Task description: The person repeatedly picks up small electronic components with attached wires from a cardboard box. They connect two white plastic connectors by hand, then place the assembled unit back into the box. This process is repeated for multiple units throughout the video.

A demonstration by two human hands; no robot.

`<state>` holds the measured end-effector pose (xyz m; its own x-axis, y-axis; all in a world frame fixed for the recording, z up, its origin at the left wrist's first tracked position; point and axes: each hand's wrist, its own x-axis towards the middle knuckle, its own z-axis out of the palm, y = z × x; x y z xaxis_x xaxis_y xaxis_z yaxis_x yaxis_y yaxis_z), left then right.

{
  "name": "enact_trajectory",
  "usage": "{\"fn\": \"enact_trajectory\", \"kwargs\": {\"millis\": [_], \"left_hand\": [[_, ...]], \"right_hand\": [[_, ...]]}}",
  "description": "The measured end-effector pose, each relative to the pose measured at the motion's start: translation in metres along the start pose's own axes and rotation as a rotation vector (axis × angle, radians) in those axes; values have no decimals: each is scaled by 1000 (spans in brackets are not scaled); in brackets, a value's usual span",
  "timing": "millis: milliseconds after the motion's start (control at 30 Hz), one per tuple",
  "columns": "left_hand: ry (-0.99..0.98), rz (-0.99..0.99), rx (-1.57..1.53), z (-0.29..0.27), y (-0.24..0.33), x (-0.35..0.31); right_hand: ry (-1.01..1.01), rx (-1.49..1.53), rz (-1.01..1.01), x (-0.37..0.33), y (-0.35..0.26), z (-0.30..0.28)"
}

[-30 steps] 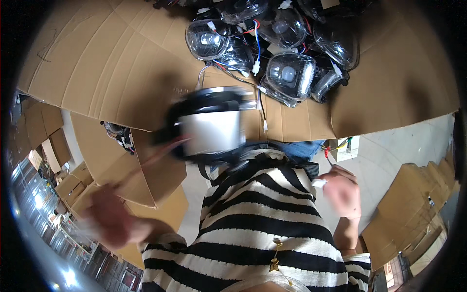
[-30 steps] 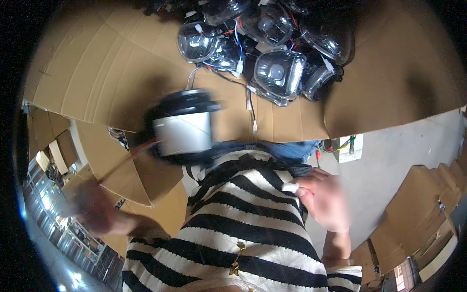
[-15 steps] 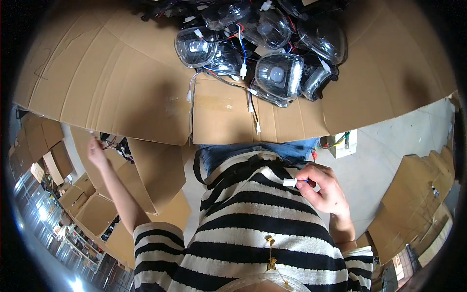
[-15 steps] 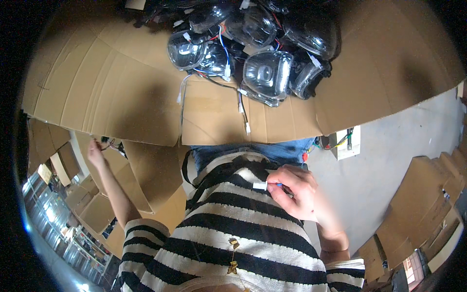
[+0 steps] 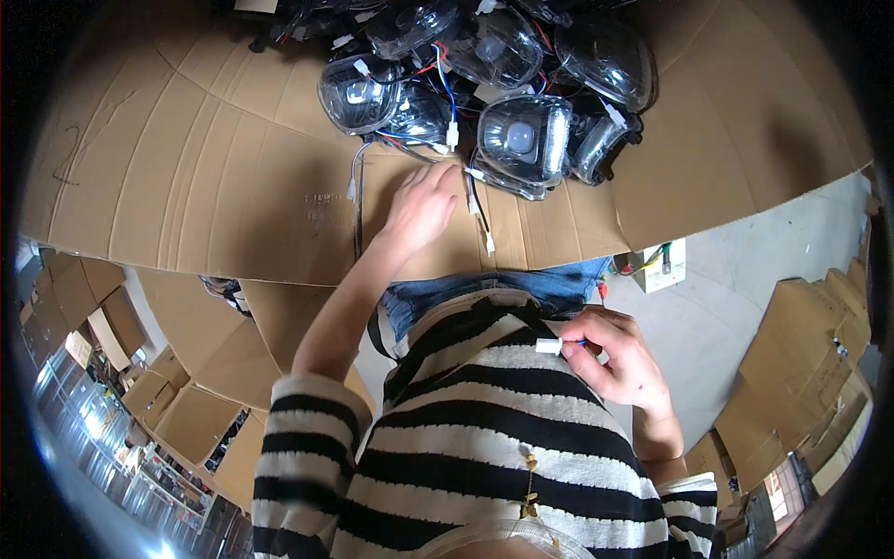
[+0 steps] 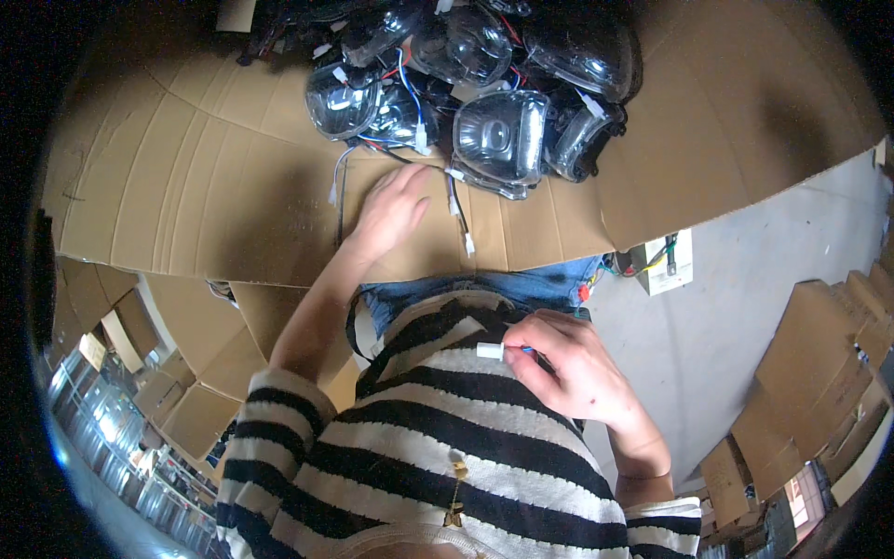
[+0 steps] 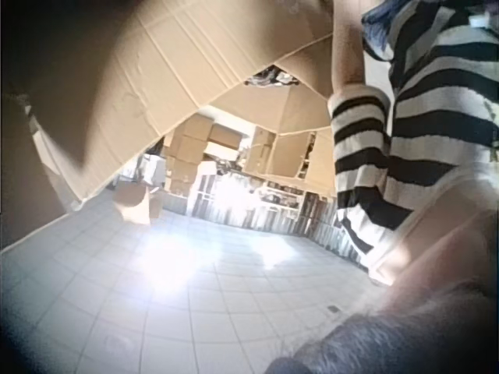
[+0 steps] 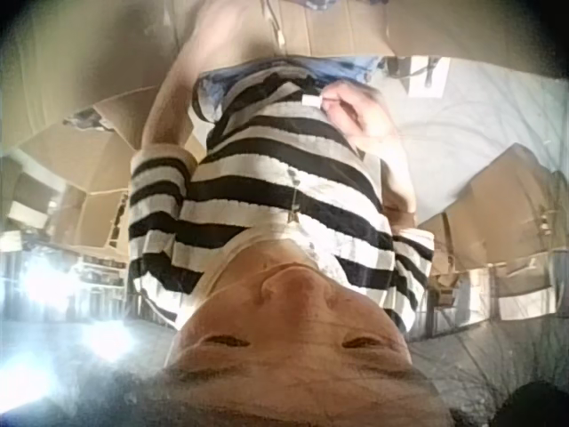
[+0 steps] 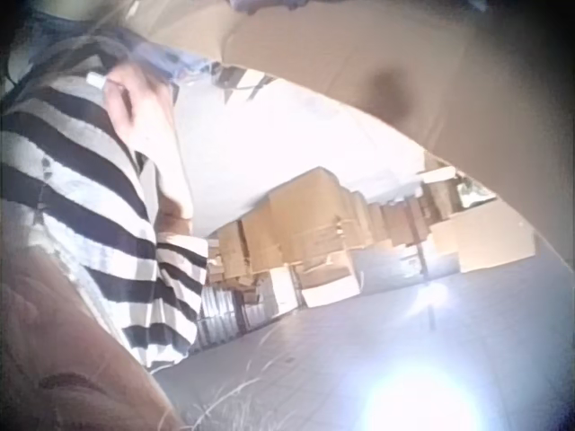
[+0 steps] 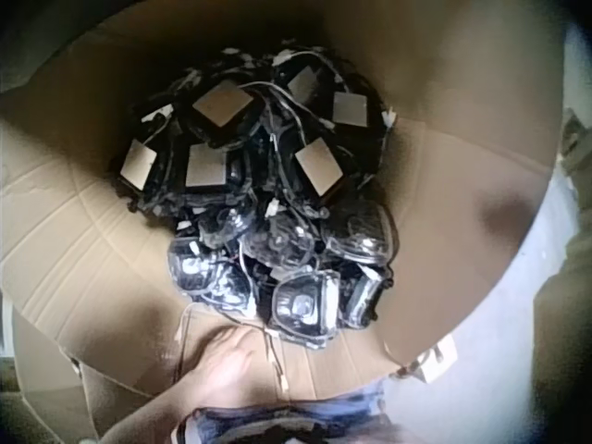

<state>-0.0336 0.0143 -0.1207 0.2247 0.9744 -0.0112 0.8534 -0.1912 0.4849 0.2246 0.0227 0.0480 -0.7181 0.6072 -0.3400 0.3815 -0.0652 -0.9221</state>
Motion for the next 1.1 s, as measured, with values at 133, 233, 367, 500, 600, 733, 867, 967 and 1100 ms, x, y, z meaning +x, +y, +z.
{"fn": "enact_trajectory", "kwargs": {"millis": [133,233,367,500,600,733,867,967,1100], "left_hand": [[-169,61,229,62,-40,15],[-414,10,264,63,-42,13],[-320,127,41,27,-15,-9],[-314,-45,-392,-39,48,-19],[-171,-61,-707,-63,75,-30],[-62,-60,-723,-62,87,-38],[58,12,-611,-59,93,-38],[83,9,-539,-55,92,-40],[-36,53,-545,-65,94,-34]], "right_hand": [[28,27,-3,-5,6,2],[16,60,-37,-5,9,5],[-15,50,21,2,5,5],[6,43,-13,14,8,9],[40,76,37,19,10,15],[129,153,76,23,10,24],[204,212,105,24,7,33],[212,178,82,20,7,31],[213,22,-14,20,8,21]]}}
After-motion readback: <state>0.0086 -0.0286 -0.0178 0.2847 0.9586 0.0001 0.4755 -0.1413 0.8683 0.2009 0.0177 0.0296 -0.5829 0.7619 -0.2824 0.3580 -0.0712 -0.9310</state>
